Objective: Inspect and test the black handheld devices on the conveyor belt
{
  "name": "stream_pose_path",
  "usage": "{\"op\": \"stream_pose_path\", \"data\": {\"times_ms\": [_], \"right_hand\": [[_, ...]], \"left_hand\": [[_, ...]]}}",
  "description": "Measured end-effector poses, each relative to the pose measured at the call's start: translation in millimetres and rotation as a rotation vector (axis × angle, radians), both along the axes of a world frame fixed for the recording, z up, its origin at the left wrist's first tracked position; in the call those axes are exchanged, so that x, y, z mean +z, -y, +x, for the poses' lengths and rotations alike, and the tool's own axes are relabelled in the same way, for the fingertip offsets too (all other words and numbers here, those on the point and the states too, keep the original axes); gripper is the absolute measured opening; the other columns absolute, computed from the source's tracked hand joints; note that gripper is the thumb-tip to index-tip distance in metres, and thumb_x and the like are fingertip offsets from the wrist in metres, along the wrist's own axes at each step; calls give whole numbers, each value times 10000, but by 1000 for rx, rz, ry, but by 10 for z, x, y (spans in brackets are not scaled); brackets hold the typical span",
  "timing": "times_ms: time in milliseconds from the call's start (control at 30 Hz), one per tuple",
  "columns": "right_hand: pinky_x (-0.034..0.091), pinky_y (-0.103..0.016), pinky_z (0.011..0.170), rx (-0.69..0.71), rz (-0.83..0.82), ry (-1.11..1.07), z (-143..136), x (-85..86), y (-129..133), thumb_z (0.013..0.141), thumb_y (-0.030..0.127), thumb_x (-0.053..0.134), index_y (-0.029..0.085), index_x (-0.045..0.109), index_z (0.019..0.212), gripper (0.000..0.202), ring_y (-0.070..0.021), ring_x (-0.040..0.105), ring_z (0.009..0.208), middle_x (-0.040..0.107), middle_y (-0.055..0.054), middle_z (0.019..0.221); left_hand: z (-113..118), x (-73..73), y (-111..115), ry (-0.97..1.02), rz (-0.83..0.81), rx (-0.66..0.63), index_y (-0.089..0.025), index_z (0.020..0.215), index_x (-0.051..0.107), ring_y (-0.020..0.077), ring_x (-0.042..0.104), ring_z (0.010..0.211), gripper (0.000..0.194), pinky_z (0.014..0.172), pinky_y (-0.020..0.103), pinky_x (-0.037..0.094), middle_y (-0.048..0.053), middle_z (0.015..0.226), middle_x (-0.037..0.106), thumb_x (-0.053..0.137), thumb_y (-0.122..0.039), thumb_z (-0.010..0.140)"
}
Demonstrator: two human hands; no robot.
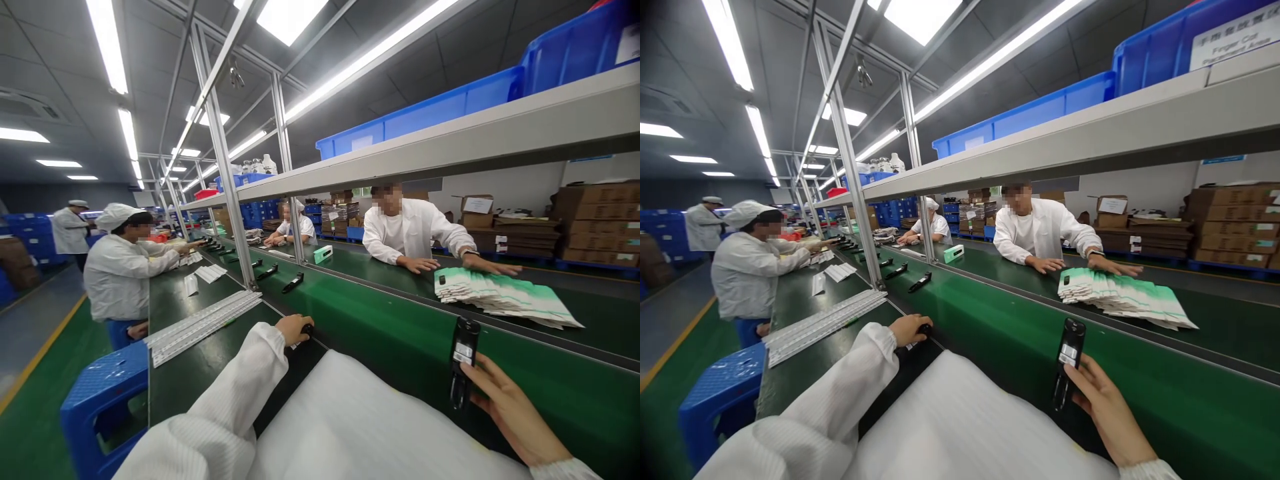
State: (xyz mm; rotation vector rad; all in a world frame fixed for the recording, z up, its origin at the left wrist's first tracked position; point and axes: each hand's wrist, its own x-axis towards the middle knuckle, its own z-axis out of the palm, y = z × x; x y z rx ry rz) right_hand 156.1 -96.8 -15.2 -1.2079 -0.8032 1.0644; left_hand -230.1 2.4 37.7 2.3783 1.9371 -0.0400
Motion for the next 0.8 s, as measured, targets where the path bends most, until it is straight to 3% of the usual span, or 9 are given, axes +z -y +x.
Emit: {"op": "stream_pose_path", "data": {"times_ms": [167,267,333,400,467,567,667,733,800], "right_hand": [[438,-269,526,45,30,-12,-52,-27,-21,512,510,706,268,608,928,492,-205,591,720,675,-23,826],[420,-266,538,89,57,-17,-84,-17,-28,529,493,707,262,594,934,479,-204,592,737,680,-22,850],[418,-268,566,111,77,-17,-97,3,-27,541,483,705,262,588,938,470,-201,590,767,680,-21,892],[421,-268,591,135,100,-24,-104,34,-17,549,475,708,262,585,936,459,-191,587,770,681,-16,898],[425,-265,597,151,114,-37,-103,69,-2,550,468,714,262,585,933,453,-184,587,758,682,-10,877],[438,-269,582,152,115,-61,-84,103,11,575,490,695,253,597,902,415,-191,593,739,677,-10,832],[450,-274,570,183,112,-74,-48,110,3,631,528,642,231,605,837,364,-195,598,715,669,-24,806],[452,-272,580,206,112,-84,-22,110,-3,657,531,621,229,599,829,349,-187,599,707,668,-24,809],[451,-270,597,215,114,-94,-2,113,-4,666,525,619,233,591,832,337,-180,599,706,667,-16,807]], "left_hand": [[49,93,-10,-71,8,23,-265,1122,534,261,552,954,426,794,345,400,90,1056,569,576,-235,699],[230,284,-64,-90,26,28,-222,1139,521,282,554,940,473,783,363,395,111,1007,594,597,-214,671],[470,458,-76,-33,-1,-38,-226,1109,543,252,568,887,439,761,326,396,76,904,623,607,-266,676],[806,613,-38,183,-99,-187,-230,1084,565,201,577,766,394,703,281,395,32,757,623,588,-321,701],[1212,669,41,543,-209,-308,-233,1078,566,148,555,646,383,630,247,387,6,711,609,570,-351,714],[1854,454,157,1233,-273,-199,-213,1088,530,98,526,590,430,494,191,321,9,774,586,580,-370,691],[2377,-49,205,1761,-350,107,-216,1071,503,54,481,528,411,457,167,273,-15,754,536,556,-362,690],[2590,-382,210,1782,-390,319,-198,987,524,43,430,470,350,448,168,264,-38,681,501,560,-365,681],[2687,-606,213,1733,-402,322,-172,902,549,42,410,454,286,436,170,241,-40,645,494,578,-320,659]]}}
